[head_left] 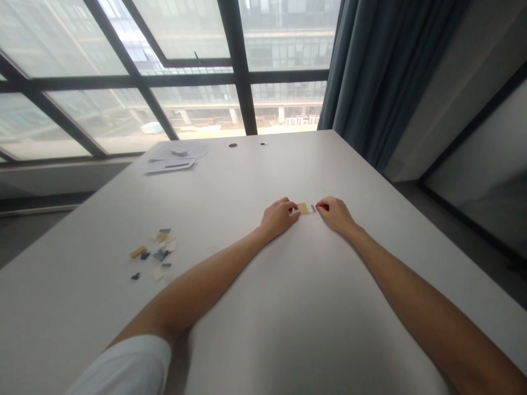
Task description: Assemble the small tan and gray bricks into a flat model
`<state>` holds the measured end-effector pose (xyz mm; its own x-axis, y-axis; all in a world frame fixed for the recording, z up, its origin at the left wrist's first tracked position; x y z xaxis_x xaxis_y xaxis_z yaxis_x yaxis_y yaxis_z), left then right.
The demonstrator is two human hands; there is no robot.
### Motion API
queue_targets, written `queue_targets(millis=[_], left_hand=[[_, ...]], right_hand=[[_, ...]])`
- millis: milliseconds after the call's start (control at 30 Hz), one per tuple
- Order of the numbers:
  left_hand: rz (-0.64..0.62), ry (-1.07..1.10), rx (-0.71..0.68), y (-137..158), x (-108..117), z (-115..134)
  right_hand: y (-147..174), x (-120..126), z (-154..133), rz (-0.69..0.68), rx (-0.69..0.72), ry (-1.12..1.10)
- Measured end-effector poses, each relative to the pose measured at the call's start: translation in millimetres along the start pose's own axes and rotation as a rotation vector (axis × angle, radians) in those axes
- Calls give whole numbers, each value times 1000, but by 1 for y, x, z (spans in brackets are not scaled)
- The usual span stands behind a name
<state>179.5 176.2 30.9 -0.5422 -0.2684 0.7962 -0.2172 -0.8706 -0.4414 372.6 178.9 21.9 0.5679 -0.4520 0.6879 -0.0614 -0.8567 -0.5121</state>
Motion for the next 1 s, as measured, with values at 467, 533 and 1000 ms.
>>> queue_targets(millis=[467,533,1000], left_hand=[[-2,-7,-9,1,3,4],[-8,-6,-1,1,3,4],[13,-9,-34,4,7,6]], right_hand=[[0,1,0,15,19,-10],[1,2,-1,13,17,-17],[2,8,-7,52,47,-70]])
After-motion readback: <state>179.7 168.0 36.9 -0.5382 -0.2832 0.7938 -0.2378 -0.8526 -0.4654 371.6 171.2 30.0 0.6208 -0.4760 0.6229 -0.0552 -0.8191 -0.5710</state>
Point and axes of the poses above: each hand's wrist, its own y-axis away from the middle knuckle, its own x-axis out of the back of the hand, z = x × y, the point moved 7 cm from there along -y, towards the middle knuckle, and after that the axes turned 15 degrees about z, right-handed, at the moved point
